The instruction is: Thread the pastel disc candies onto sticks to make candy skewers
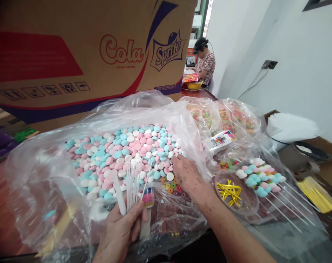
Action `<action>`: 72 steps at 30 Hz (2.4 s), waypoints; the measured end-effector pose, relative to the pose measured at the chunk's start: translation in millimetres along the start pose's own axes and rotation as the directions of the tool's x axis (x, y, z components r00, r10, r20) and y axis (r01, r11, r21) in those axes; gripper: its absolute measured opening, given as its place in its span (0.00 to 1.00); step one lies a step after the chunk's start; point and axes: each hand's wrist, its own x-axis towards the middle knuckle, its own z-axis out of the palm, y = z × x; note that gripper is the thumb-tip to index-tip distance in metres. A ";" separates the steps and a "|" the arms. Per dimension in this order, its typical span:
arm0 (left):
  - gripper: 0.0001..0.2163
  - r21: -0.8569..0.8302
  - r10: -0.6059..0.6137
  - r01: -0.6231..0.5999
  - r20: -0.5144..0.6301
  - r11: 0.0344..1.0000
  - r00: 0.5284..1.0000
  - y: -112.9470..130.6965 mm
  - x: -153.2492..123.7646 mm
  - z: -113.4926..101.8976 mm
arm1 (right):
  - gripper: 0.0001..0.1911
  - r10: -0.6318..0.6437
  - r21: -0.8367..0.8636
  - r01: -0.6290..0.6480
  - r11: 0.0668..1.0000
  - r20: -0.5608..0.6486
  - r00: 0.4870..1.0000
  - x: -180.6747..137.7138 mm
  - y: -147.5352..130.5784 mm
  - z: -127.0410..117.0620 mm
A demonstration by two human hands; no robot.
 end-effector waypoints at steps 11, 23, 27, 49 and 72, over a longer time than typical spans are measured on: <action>0.19 -0.030 -0.067 0.067 -0.006 0.997 0.998 2.1 -2.6 -0.7 | 0.11 0.054 -0.109 -0.046 0.993 0.066 0.996 8.0 -5.6 7.0; 0.22 0.005 -0.056 0.056 0.027 0.998 0.998 -1.3 -2.5 -5.8 | 0.10 -0.014 0.047 0.014 0.999 -0.021 1.000 -0.2 0.0 -4.9; 0.23 0.013 -0.043 0.042 0.048 0.999 0.998 -2.1 -1.2 -5.6 | 0.09 -0.186 0.383 0.171 0.908 0.005 0.982 -16.4 6.2 -13.6; 0.19 0.049 -0.045 0.044 0.019 0.998 0.999 0.6 -6.4 -0.9 | 0.13 0.000 0.542 0.013 0.841 -0.023 1.000 -16.8 -2.3 11.8; 0.15 0.348 0.092 -0.162 0.210 0.923 0.973 -11.7 6.3 -22.6 | 0.16 0.038 0.997 0.065 0.051 -0.067 0.997 -13.4 -2.7 21.8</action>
